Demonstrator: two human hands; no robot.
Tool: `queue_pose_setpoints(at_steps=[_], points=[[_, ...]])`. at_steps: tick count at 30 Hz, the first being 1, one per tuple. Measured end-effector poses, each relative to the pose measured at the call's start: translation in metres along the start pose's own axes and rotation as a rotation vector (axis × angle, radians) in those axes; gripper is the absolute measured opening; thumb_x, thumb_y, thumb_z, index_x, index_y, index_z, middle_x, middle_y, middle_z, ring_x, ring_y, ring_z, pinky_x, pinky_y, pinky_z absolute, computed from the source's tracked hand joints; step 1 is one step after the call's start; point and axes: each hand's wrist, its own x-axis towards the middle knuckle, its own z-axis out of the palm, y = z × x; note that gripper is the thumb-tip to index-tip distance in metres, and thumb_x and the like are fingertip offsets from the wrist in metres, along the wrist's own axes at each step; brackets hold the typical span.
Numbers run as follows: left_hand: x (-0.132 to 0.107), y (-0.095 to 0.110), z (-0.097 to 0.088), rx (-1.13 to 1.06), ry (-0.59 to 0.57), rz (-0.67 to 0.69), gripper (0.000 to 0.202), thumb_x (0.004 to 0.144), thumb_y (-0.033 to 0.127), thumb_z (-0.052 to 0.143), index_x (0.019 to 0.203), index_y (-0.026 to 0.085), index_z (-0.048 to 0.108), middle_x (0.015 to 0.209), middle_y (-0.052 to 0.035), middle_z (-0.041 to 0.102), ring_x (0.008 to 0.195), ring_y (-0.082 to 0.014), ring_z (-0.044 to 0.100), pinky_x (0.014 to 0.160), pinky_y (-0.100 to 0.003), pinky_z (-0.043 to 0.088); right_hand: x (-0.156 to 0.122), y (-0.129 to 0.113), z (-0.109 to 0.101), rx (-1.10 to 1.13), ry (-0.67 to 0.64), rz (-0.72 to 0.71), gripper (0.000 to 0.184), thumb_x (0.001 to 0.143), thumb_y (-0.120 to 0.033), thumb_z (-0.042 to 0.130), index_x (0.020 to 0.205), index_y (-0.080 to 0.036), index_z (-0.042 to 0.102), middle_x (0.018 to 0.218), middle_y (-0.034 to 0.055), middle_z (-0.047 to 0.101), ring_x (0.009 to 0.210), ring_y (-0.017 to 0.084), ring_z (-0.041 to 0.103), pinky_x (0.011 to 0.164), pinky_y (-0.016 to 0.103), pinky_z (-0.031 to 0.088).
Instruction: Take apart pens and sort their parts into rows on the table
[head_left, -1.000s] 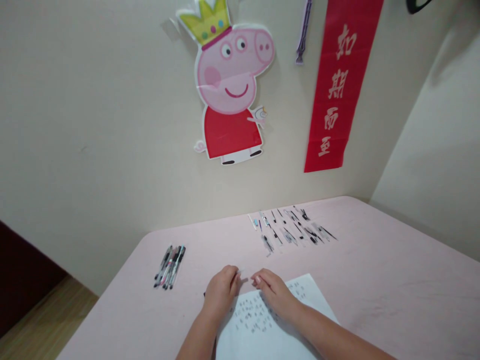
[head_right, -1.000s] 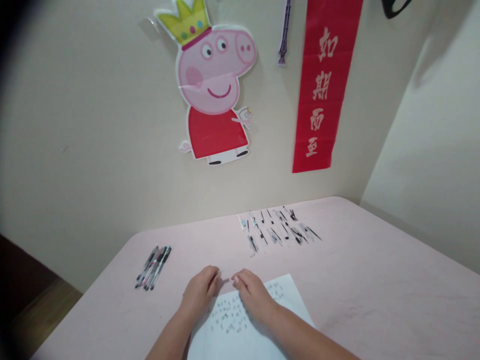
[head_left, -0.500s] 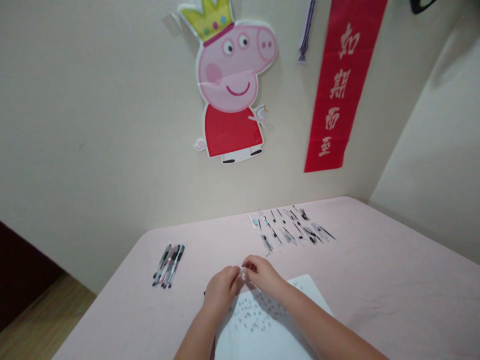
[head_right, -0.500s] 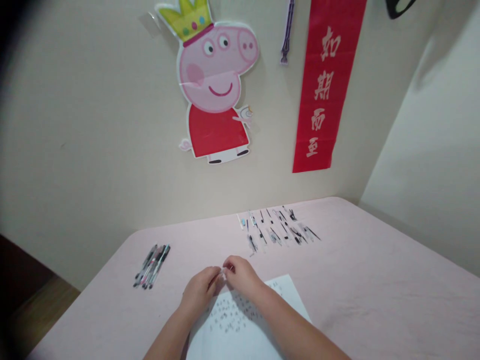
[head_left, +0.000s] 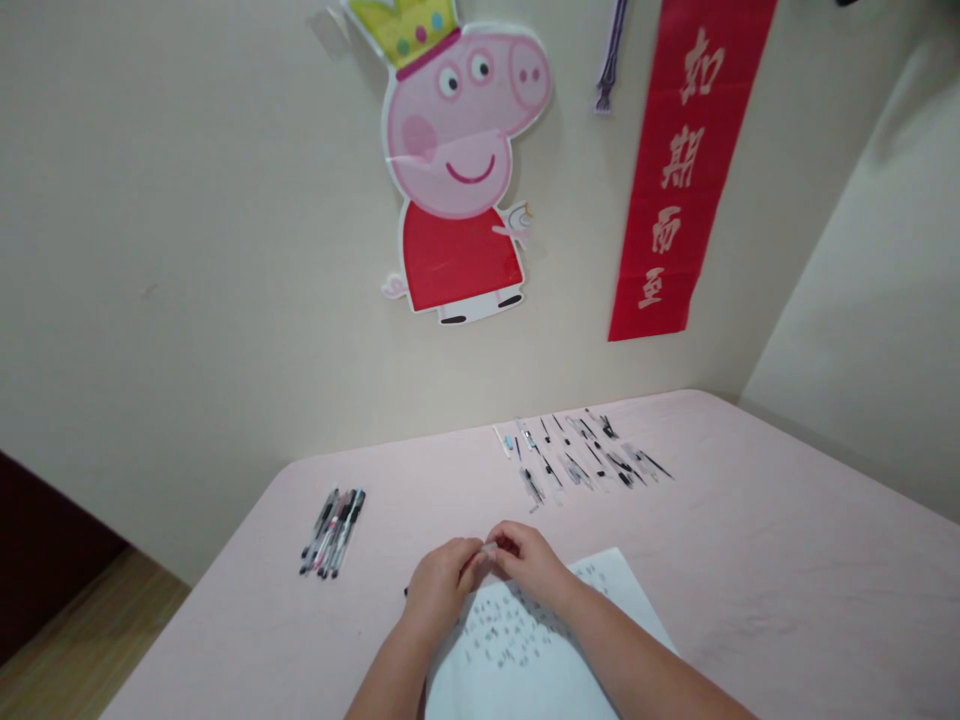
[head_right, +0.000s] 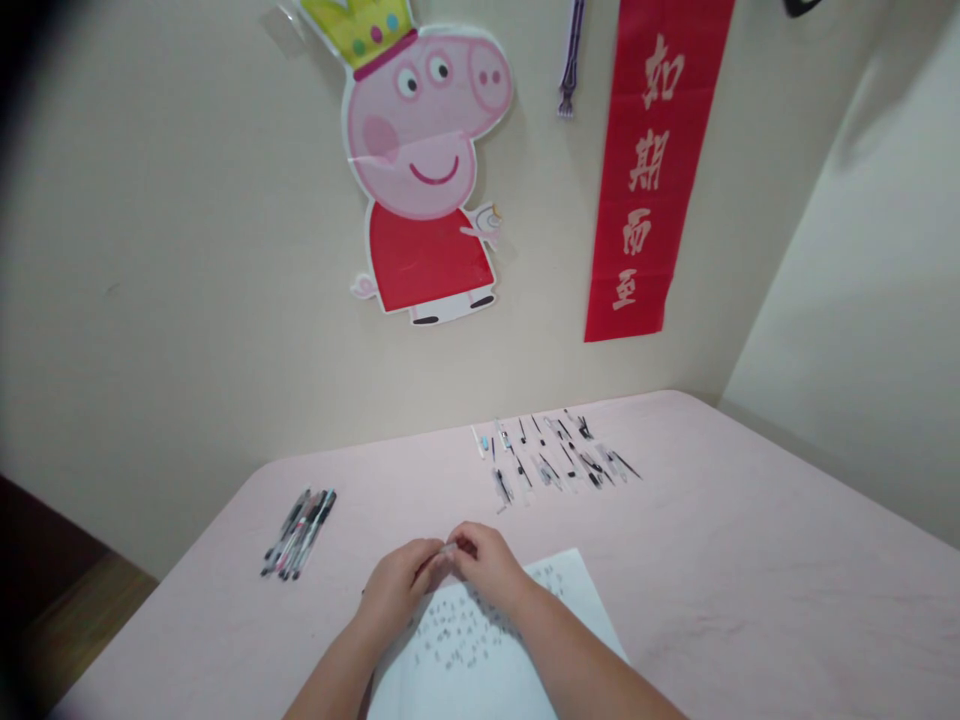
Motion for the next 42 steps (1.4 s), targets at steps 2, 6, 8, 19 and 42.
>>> queue_pose_setpoints(at_steps=[2, 6, 8, 19, 42], points=[[0.0, 0.0, 0.0, -0.005, 0.0, 0.004, 0.029, 0.092, 0.037, 0.042, 0.093, 0.025, 0.068, 0.088, -0.0042, 0.07, 0.081, -0.0187, 0.062, 0.071, -0.024, 0.04, 0.0, -0.002, 0.0, -0.025, 0.009, -0.017, 0.01, 0.07, -0.013, 0.055, 0.076, -0.017, 0.062, 0.062, -0.0027, 0.057, 0.059, 0.012, 0.051, 0.056, 0.022, 0.041], [0.001, -0.003, 0.002, 0.012, 0.006, -0.016, 0.024, 0.09, 0.033, 0.045, 0.1, 0.024, 0.065, 0.096, -0.0051, 0.07, 0.087, -0.0198, 0.063, 0.074, -0.026, 0.041, 0.0, -0.002, -0.002, -0.092, 0.067, -0.049, 0.01, 0.071, -0.013, 0.055, 0.075, -0.017, 0.063, 0.065, -0.001, 0.059, 0.062, 0.013, 0.052, 0.059, 0.023, 0.041], [0.002, -0.005, 0.004, 0.031, 0.024, -0.046, 0.024, 0.088, 0.03, 0.048, 0.107, 0.023, 0.062, 0.102, -0.0063, 0.07, 0.09, -0.0206, 0.063, 0.076, -0.027, 0.042, 0.001, 0.001, -0.004, -0.107, 0.128, -0.061, 0.01, 0.073, -0.015, 0.054, 0.078, -0.017, 0.063, 0.069, 0.0002, 0.061, 0.065, 0.014, 0.054, 0.061, 0.024, 0.043], [0.004, -0.007, 0.005, 0.032, 0.218, 0.009, 0.016, 0.087, 0.023, 0.044, 0.09, 0.018, 0.059, 0.084, -0.0071, 0.064, 0.079, -0.0203, 0.059, 0.071, -0.032, 0.046, -0.002, -0.006, -0.013, -0.545, 0.226, -0.11, 0.011, 0.079, -0.014, 0.054, 0.082, -0.019, 0.063, 0.079, 0.0034, 0.063, 0.074, 0.018, 0.057, 0.069, 0.028, 0.042], [0.016, -0.005, 0.003, -1.544, 0.577, -0.538, 0.01, 0.09, 0.015, 0.053, 0.088, 0.013, 0.062, 0.077, -0.0037, 0.069, 0.052, -0.0035, 0.059, 0.05, -0.009, 0.049, -0.006, -0.017, -0.01, -0.485, 0.138, -0.265, 0.034, 0.096, -0.029, 0.036, 0.071, -0.019, 0.056, 0.071, 0.0017, 0.053, 0.071, 0.015, 0.051, 0.066, 0.027, 0.037]])
